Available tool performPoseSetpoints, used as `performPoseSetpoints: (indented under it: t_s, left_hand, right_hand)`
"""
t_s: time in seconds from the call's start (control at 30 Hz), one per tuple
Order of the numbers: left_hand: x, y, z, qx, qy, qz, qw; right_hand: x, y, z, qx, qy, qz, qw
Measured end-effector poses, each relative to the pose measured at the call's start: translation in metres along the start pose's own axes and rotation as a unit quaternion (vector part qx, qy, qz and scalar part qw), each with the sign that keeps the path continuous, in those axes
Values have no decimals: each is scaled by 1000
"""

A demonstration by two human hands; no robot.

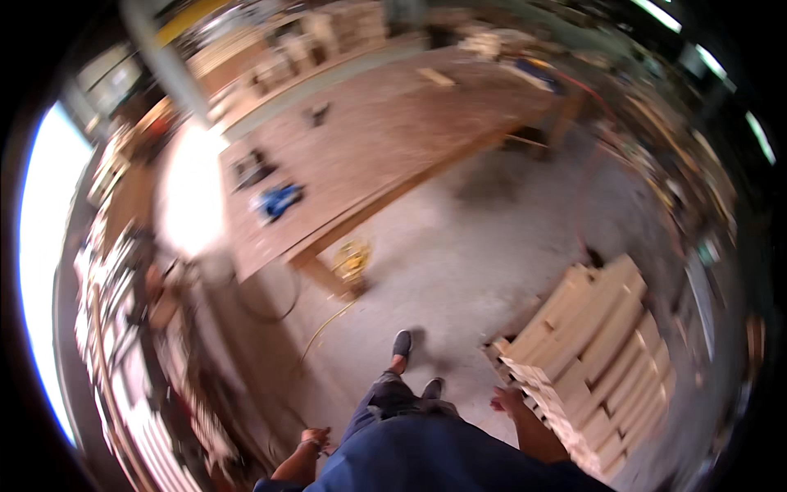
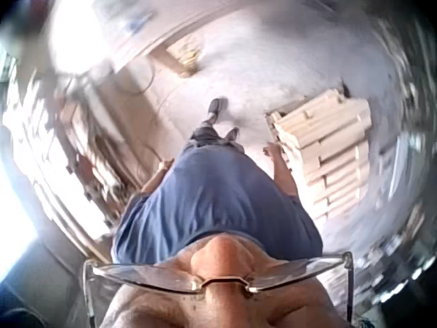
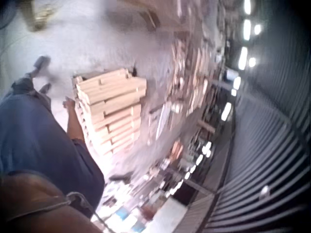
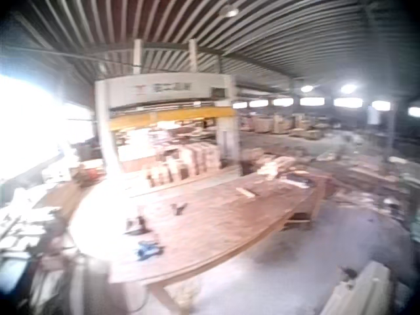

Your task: The person assembles wooden frames by picking up pre-cut pieces and joining them on a workbench. They use a hammer to tap joints together and pliers to remove protruding nails from the assembled frames.

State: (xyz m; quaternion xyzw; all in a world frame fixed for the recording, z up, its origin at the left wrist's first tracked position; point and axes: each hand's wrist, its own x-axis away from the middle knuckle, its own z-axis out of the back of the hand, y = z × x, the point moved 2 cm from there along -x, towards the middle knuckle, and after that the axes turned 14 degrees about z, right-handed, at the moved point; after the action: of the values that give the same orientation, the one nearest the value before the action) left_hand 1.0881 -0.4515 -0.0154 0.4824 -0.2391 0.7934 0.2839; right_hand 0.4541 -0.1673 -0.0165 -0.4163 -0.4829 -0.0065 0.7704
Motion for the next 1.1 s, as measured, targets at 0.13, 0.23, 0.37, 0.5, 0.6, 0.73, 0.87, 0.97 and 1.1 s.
performPoseSetpoints:
  t_s: [0.13,0.23,0.37,0.5,0.6,0.73,0.87,0.97,1.1]
  left_hand:
    - [70,-81,-75,-36,58,-32,997]
    - [55,-124,-102,22,55,-25,998]
    - [8,-147,-99,92,77,-30,992]
    - [3,-116,-41,210,21,-61,976]
    - [-37,-108,14,48,70,-125,989]
    - [-109,-117,74,87,7,-176,980]
    - [-85,-99,173,432,-129,10,892]
    - [-113,-117,223,484,-81,16,871]
    - [-112,-100,287,519,-44,32,853]
  right_hand:
    - [22,22,-12,46,-35,-59,997]
    - [35,22,-34,75,-98,-73,990]
    - [42,-23,-99,111,-132,-74,982]
    - [-12,-42,-157,200,-133,-27,970]
    - [-10,-94,-236,221,-143,18,964]
    - [30,-147,-348,243,-172,71,952]
    - [82,-201,-483,308,-226,105,918]
    - [128,-237,-573,348,-319,152,868]
    - [129,-264,-653,401,-391,236,794]
